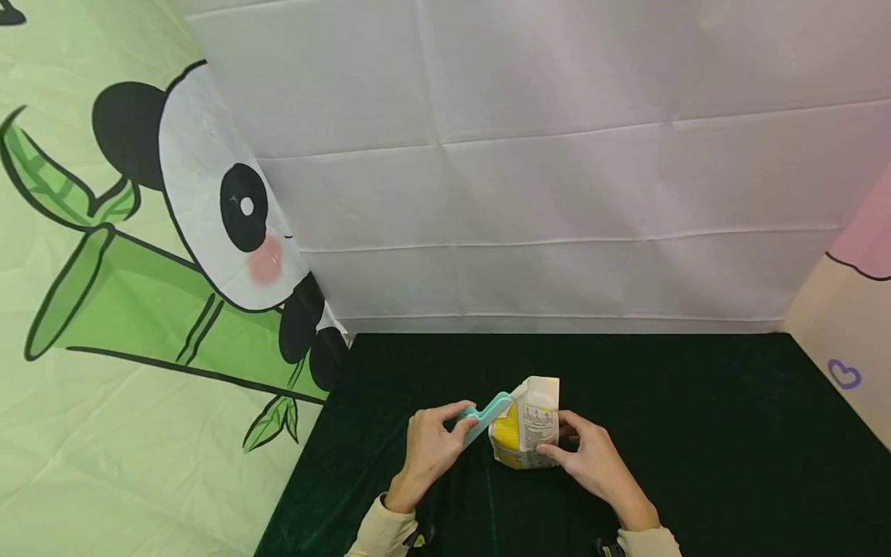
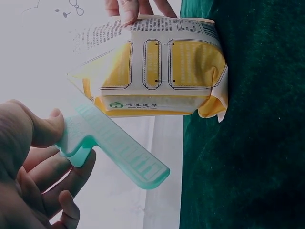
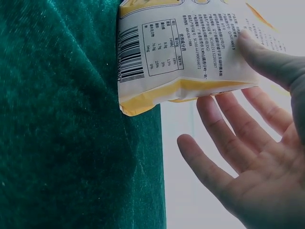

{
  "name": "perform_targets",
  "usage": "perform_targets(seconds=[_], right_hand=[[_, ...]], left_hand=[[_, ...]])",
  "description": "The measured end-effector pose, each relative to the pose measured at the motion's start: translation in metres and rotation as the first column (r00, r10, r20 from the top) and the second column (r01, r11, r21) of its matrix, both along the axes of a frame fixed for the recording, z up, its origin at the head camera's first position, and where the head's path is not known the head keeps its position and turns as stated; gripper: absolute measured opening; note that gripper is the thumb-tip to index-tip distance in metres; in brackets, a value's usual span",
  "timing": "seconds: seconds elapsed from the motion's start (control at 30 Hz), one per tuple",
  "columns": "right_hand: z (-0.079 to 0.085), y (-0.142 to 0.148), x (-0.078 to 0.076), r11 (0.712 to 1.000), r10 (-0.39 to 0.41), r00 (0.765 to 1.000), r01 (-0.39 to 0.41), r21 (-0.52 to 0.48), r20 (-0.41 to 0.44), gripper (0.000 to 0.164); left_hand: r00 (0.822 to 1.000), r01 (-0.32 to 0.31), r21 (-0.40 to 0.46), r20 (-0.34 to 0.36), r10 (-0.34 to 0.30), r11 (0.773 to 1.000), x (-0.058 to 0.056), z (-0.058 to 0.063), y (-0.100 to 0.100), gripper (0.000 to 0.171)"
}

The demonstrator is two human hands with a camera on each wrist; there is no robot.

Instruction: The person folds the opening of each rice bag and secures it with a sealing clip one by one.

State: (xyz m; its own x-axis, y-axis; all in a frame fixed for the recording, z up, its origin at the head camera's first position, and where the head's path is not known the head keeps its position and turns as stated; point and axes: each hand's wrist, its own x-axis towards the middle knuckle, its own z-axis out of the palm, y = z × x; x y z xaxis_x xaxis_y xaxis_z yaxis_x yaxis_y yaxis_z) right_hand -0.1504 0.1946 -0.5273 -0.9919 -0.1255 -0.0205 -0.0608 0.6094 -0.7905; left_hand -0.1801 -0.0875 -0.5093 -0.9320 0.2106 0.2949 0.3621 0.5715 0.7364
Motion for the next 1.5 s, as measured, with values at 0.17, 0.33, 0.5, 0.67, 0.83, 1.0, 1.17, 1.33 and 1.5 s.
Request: perform_targets(seconds=[0.17,0.33,0.5,0.67,0.83,1.0,1.17,1.33,1.5], right_hand=[[0.0,-0.001,0.0,1.0,-0.007,1.0,0.007,0.005,-0.006,0.055],[0.0,-0.001,0.0,1.0,-0.009,1.0,0.009,0.001,-0.003,0.056],[0.0,-0.001,0.0,1.0,-0.004,1.0,0.004,0.001,-0.008,0.056],[-0.001,-0.001,0.001,1.0,-0.008,1.0,0.008,-0.005,-0.013,0.054],[-0.002,-0.001,0.003,1.0,-0.012,1.0,0.012,-0.004,-0.019,0.053],[-0.002,-0.002,0.004,1.0,-0.015,1.0,0.015,-0.008,-0.013,0.054],[0.0,-0.001,0.003,1.0,-0.014,1.0,0.014,-0.004,-0.01,0.054],[0.001,0.0,0.001,1.0,-0.012,1.0,0.012,0.006,-0.001,0.056],[0.001,0.0,0.001,1.0,-0.01,1.0,0.01,0.002,0.001,0.055]], left_hand=[[1.0,-0.006,-0.005,-0.006,0.006,1.0,0.0,0.001,0.001,0.02],[1.0,-0.009,-0.006,-0.022,0.009,1.0,0.0,0.001,0.003,0.017],[1.0,-0.002,0.005,-0.022,0.002,1.0,-0.001,0.002,0.004,0.018],[1.0,0.008,0.012,-0.012,-0.008,1.0,-0.001,0.002,0.005,0.019],[1.0,0.009,0.014,-0.015,-0.009,1.0,-0.001,0.003,0.005,0.018],[1.0,0.007,0.013,-0.014,-0.007,1.0,0.0,0.004,0.006,0.018],[1.0,0.01,0.019,-0.023,-0.009,1.0,-0.001,0.005,0.007,0.018],[1.0,0.013,0.027,-0.02,-0.012,1.0,-0.002,0.005,0.008,0.018],[1.0,0.005,0.025,-0.016,-0.005,1.0,-0.002,0.006,0.01,0.018]])
